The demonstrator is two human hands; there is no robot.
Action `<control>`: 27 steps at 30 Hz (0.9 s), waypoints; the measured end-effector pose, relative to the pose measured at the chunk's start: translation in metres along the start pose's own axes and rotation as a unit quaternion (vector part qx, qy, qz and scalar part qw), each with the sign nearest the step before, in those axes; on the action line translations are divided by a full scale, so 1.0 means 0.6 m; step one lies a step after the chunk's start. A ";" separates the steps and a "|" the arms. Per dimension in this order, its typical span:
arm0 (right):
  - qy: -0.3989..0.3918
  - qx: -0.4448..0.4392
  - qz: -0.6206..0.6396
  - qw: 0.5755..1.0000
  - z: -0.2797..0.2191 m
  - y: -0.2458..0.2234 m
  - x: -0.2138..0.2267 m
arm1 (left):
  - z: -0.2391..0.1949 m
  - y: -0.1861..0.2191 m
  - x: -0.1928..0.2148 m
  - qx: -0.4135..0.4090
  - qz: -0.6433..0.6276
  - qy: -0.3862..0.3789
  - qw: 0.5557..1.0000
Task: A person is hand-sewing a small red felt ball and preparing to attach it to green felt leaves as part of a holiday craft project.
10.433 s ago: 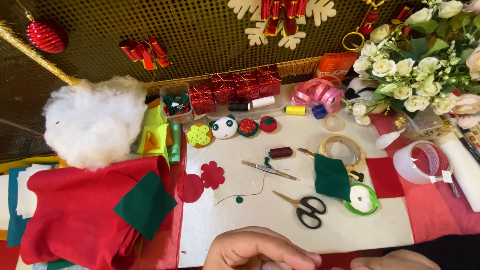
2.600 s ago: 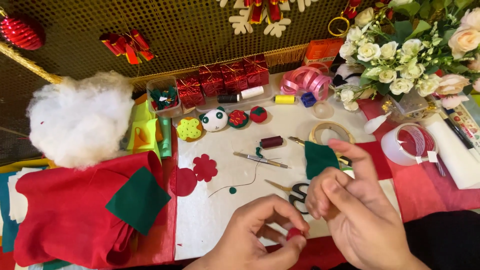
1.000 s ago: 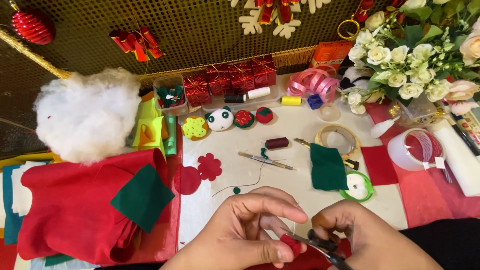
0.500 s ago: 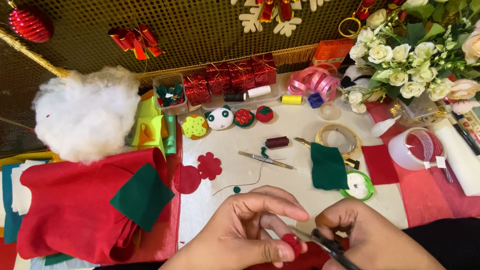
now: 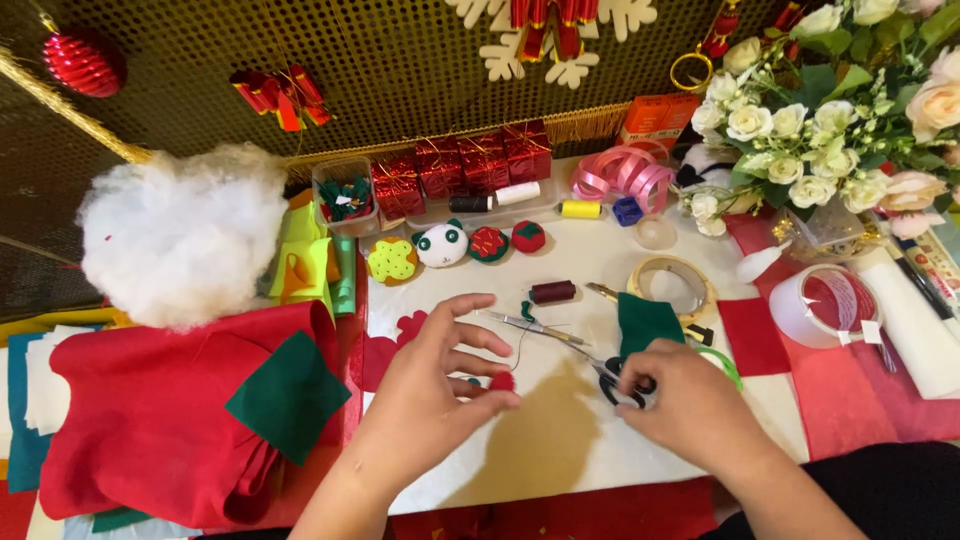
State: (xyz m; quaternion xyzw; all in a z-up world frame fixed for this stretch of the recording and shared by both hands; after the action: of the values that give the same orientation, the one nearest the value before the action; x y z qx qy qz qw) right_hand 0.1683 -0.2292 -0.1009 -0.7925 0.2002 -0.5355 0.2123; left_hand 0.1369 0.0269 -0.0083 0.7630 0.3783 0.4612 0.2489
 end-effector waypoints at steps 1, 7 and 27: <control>-0.014 0.016 -0.018 1.000 -0.003 -0.010 -0.009 | -0.005 0.009 0.000 -0.039 -0.066 0.004 0.997; 0.146 0.242 0.220 0.934 -0.090 -0.130 0.058 | -0.071 0.064 -0.019 -0.361 -0.174 0.077 0.913; -0.110 0.191 0.636 0.739 -0.142 -0.135 0.002 | -0.163 0.080 -0.058 -0.498 0.045 0.295 0.814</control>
State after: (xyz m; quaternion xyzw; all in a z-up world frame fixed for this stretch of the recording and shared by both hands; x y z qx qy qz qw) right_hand 0.0962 -0.1729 -0.0267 -0.4767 0.5265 -0.2116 0.6714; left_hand 0.0565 -0.0263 0.0526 0.3784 0.1173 0.8002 0.4502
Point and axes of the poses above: each hand's wrist, its own z-axis towards the middle knuckle, its own x-axis out of the back of the hand, y = z × x, the point moved 9 cm from there along z, towards the middle knuckle, and after that the axes turned 13 degrees about z, right-handed, at the moved point
